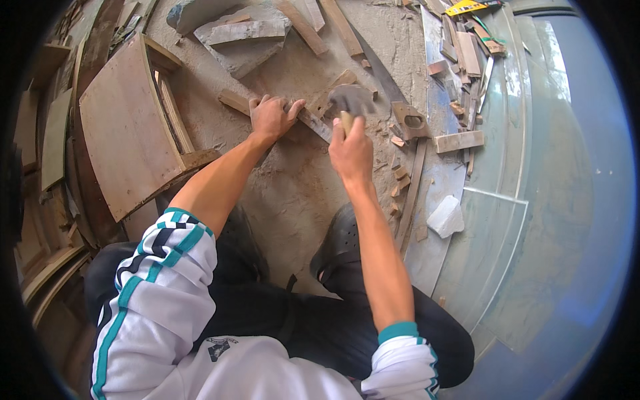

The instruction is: The person assembles a small wooden frame by fitting two pieces together and securing them with nails. They use a hammer to drive the nails into the wood and inspect the joint multiple times to ensure it is secure.

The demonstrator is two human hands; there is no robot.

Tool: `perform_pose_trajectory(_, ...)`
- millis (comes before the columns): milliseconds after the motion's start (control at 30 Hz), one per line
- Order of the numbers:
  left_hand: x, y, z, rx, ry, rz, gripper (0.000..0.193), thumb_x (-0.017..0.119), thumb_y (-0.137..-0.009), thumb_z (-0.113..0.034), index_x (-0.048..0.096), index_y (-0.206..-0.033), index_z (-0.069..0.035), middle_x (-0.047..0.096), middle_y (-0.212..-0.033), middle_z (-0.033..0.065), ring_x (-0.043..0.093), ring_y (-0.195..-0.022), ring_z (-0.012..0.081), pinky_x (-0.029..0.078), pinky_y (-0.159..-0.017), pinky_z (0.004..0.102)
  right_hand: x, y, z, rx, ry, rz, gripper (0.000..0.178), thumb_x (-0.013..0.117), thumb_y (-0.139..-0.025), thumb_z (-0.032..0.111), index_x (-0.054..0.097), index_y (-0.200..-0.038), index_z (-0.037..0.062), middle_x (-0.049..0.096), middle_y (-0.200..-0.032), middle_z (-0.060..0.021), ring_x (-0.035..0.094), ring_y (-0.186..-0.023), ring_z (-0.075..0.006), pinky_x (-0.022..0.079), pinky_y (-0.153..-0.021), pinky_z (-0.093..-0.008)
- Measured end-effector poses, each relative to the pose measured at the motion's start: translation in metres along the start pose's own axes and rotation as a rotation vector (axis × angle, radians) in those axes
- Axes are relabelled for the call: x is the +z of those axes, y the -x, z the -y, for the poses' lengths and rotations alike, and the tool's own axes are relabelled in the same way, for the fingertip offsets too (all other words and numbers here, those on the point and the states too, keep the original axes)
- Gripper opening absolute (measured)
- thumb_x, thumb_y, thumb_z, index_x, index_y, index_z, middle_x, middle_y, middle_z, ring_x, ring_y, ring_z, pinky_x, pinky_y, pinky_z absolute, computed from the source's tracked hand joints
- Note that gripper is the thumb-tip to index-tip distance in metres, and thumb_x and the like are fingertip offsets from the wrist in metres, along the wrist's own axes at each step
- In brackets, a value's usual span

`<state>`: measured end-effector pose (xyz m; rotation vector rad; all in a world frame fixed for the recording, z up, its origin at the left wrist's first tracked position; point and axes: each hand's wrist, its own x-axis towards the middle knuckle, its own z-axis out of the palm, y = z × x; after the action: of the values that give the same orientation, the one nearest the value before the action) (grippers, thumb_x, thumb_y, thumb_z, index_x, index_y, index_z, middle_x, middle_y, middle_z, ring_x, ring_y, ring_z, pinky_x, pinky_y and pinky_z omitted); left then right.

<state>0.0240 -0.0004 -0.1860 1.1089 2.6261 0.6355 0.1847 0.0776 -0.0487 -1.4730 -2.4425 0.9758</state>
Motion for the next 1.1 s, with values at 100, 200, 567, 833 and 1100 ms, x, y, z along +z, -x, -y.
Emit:
perform_pose_trajectory(100,0.002,-0.001,0.005,-0.009,0.025,-0.008,0.060,0.056,-0.093,-0.063,0.076,-0.076,-0.009,0.074,-0.081,0.0100,0.067,-0.094,0.0275,0.036,-0.097,0.0438,0.020,0.010,-0.003,-0.156,-0.171,-0.261,0.034,0.052,-0.104,0.030,0.056,-0.102,-0.0034,0.066,-0.074,-0.0263,0.070,-0.074,-0.0428,0.052,-0.064,-0.0506)
perform_pose_trajectory(200,0.004,0.001,-0.001,0.020,0.049,-0.044,0.060,0.056,-0.094,-0.063,0.076,-0.075,-0.009,0.074,-0.081,0.0097,0.067,-0.094,0.0269,0.036,-0.097,0.0438,0.050,0.025,-0.028,-0.082,-0.011,-0.035,0.039,0.050,-0.104,0.034,0.056,-0.104,-0.0041,0.067,-0.079,-0.0290,0.070,-0.077,-0.0433,0.053,-0.065,-0.0509)
perform_pose_trajectory(567,0.008,0.001,0.002,0.000,0.042,-0.027,0.059,0.056,-0.093,-0.062,0.077,-0.075,-0.010,0.074,-0.083,0.0080,0.065,-0.095,0.0252,0.036,-0.095,0.0440,0.042,0.030,-0.011,-0.017,-0.263,-0.195,0.033,0.057,-0.101,0.027,0.056,-0.086,-0.0033,0.065,-0.074,-0.0294,0.067,-0.072,-0.0480,0.051,-0.060,-0.0515)
perform_pose_trajectory(833,0.009,0.000,0.006,0.004,0.021,-0.034,0.059,0.055,-0.094,-0.062,0.077,-0.074,-0.011,0.074,-0.083,0.0078,0.065,-0.095,0.0250,0.036,-0.094,0.0451,0.018,0.017,0.009,-0.090,-0.130,-0.151,0.031,0.057,-0.101,0.026,0.055,-0.112,-0.0028,0.068,-0.088,-0.0318,0.066,-0.082,-0.0519,0.052,-0.070,-0.0551)
perform_pose_trajectory(1100,0.008,0.000,-0.006,0.044,0.025,0.003,0.061,0.054,-0.094,-0.062,0.076,-0.072,-0.010,0.074,-0.081,0.0090,0.066,-0.094,0.0262,0.036,-0.093,0.0461,0.034,0.011,-0.030,0.046,0.119,0.099,0.036,0.051,-0.103,0.031,0.054,-0.105,-0.0048,0.066,-0.085,-0.0361,0.066,-0.083,-0.0541,0.050,-0.070,-0.0594)
